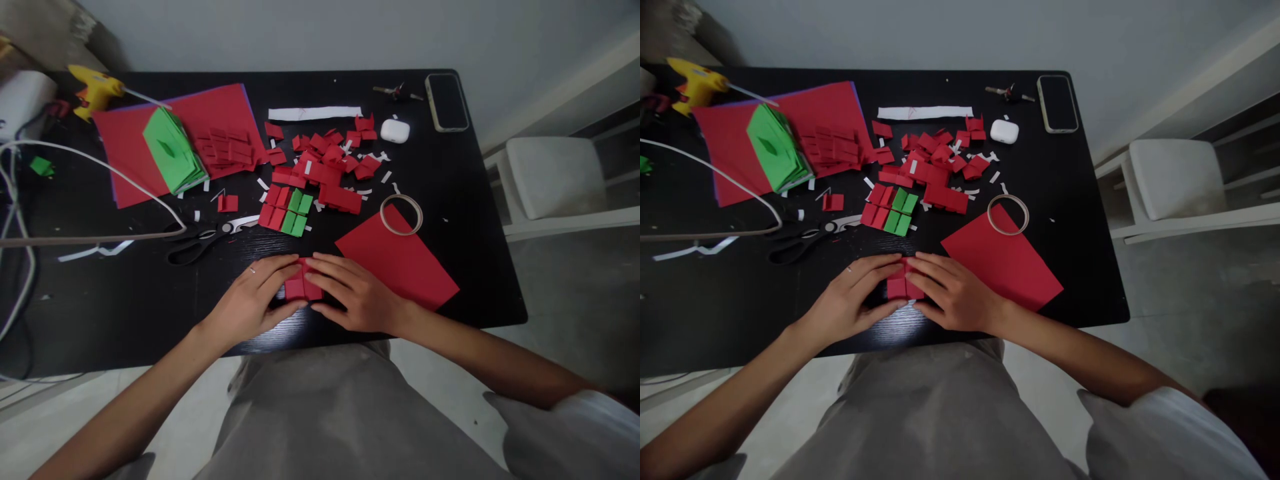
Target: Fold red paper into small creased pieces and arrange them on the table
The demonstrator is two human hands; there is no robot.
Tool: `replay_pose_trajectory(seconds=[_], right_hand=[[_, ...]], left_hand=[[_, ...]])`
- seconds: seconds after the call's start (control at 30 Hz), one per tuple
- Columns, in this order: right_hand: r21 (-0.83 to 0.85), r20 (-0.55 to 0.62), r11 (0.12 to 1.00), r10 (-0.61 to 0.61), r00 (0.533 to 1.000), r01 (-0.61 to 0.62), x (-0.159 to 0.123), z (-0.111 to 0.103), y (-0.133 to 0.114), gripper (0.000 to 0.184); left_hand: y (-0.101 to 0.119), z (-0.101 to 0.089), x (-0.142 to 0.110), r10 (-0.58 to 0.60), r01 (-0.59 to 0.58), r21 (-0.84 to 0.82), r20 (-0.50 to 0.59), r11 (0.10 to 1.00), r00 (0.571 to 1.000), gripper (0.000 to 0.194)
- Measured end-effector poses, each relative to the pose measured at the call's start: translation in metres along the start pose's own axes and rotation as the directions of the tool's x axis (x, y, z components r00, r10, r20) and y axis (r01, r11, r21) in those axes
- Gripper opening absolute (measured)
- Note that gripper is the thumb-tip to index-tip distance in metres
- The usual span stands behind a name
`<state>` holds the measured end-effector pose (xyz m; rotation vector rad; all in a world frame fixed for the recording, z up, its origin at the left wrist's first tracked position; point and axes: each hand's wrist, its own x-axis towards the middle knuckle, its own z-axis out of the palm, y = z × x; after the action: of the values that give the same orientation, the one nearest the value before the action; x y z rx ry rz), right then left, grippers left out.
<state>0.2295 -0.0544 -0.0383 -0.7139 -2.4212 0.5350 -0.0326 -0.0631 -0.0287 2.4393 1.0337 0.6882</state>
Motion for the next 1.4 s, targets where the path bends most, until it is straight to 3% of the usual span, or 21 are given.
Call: replay_pose_trajectory(seconds=[0.13, 0.3, 0.8, 1.03, 1.4], right_hand=[[0.059, 0.044, 0.991, 0.115, 0.992, -0.118, 0.010, -0.004, 0.003, 0.051], [0.112, 0.061, 0.984, 0.135, 0.989, -0.141, 0.015, -0.006, 0.005, 0.039], [0.077, 0.045, 0.994, 0.079, 0.996, -0.082, 0.012, 0.000, 0.009, 0.041], [0.075, 0.074, 0.995, 0.064, 0.995, -0.070, 0.015, -0.002, 0.009, 0.055], [-0.048, 0.037, 0.996, -0.078, 0.996, 0.080, 0.009, -0.003, 0.006, 0.031]], left_hand=[[0.000, 0.001, -0.002, -0.009, 0.009, -0.008, -0.011, 1.000, 1.000, 0.055], [-0.002, 0.001, -0.003, -0.001, 0.001, 0.013, -0.016, 1.000, 1.000, 0.052], [-0.002, 0.002, -0.002, 0.037, -0.036, 0.108, -0.011, 0.993, 0.999, 0.044], [-0.002, 0.002, -0.001, 0.050, -0.047, 0.109, -0.023, 0.993, 0.998, 0.045], [-0.003, 0.002, -0.003, 0.067, -0.063, 0.119, -0.032, 0.991, 0.997, 0.046]])
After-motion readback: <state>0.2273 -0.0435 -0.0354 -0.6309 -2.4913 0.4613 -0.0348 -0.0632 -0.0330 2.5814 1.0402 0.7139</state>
